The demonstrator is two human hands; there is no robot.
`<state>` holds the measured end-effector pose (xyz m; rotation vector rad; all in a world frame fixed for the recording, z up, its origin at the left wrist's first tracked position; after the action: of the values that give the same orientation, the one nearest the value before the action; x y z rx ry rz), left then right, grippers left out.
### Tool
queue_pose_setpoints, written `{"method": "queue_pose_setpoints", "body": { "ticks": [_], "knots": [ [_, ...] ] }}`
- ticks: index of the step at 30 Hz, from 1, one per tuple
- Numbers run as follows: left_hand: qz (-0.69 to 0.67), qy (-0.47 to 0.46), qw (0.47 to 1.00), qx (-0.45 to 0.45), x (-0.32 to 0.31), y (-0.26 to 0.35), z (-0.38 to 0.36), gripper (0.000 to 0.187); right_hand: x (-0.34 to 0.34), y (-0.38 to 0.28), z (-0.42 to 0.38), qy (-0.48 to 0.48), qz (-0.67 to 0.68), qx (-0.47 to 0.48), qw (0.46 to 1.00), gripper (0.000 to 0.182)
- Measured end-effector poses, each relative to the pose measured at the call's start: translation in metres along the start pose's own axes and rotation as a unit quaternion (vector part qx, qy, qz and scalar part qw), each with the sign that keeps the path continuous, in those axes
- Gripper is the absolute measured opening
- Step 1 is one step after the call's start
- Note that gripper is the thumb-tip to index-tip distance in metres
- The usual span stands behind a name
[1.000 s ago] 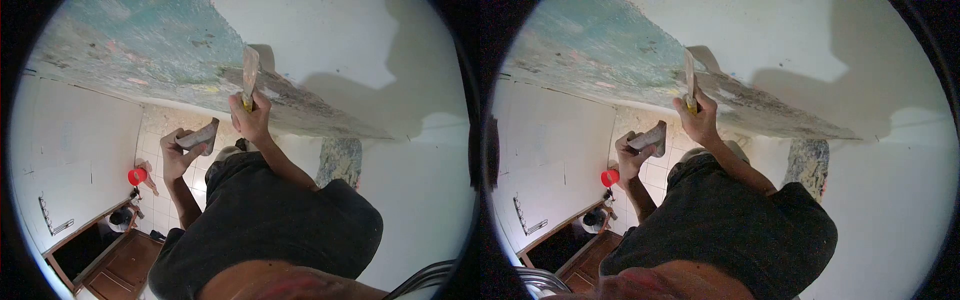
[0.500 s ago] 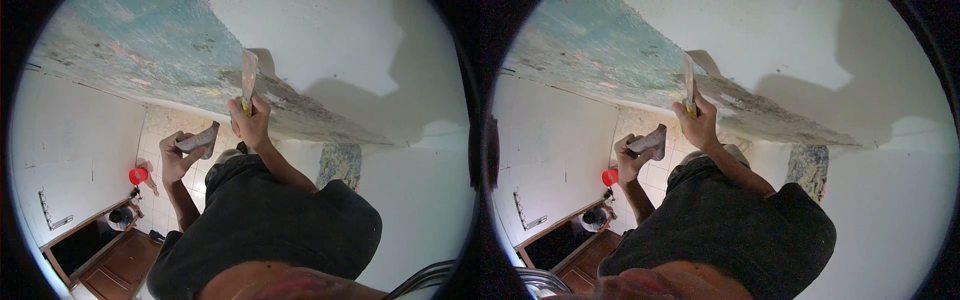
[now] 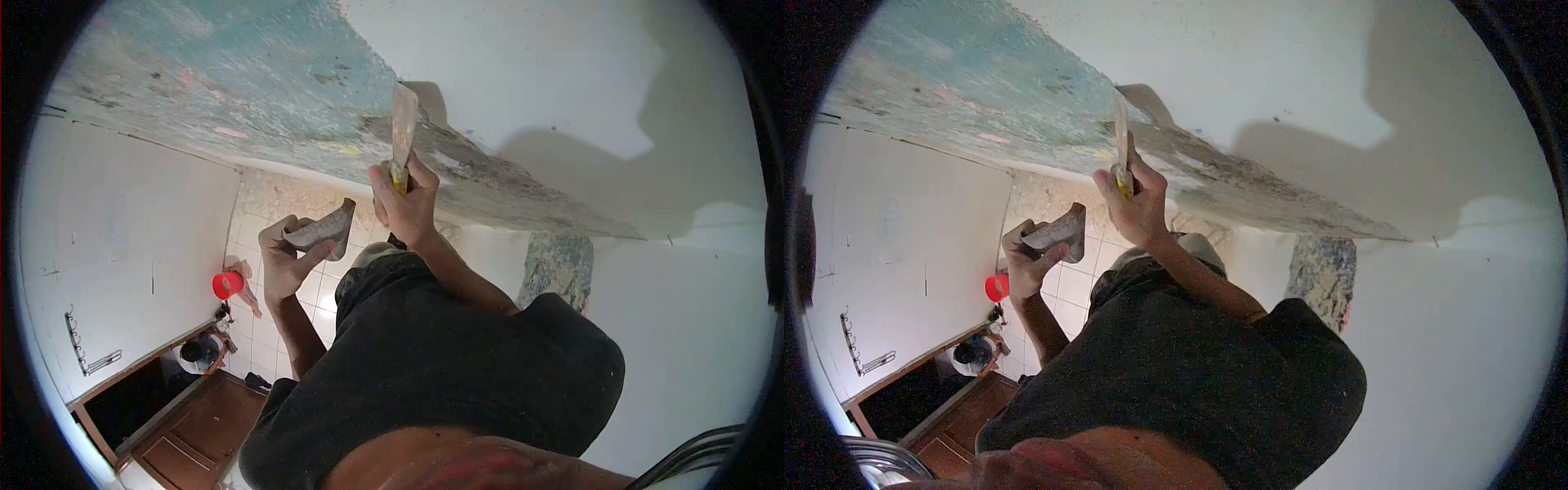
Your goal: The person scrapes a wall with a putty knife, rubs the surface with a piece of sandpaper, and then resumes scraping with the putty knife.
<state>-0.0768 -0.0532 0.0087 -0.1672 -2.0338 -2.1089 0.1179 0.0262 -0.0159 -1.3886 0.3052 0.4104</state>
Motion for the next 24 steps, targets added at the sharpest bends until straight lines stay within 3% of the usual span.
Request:
{"method": "queue_pose_setpoints", "body": {
  "ticks": [10, 15, 24],
  "knots": [
    [-0.002, -0.016, 1.0, 0.024, -0.006, -0.011, 0.004, 0.026, -0.002, -0.002, 0.006, -0.007, -0.019, 0.023, 1.0, 0.065],
    [-0.014, -0.013, 0.999, 0.026, -0.004, -0.005, 0.005, 0.026, -0.006, -0.001, 0.0, -0.013, 0.03, 0.03, 0.999, 0.025],
    [-0.003, -0.018, 0.999, 0.033, -0.002, -0.01, 0.004, 0.028, -0.012, -0.014, 0.002, -0.017, 0.086, 0.026, 0.996, 0.022]
  ]
}}
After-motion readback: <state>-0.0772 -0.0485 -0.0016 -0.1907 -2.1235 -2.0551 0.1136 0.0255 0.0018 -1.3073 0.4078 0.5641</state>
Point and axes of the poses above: each hand's wrist, its own z-axis towards the middle knuckle, its own x-axis out of the back of the hand, y = z × x, the point moved 3 cm from there along z, towards the middle knuckle, and after that the axes turned 10 degrees about z, right-handed, at the moved point
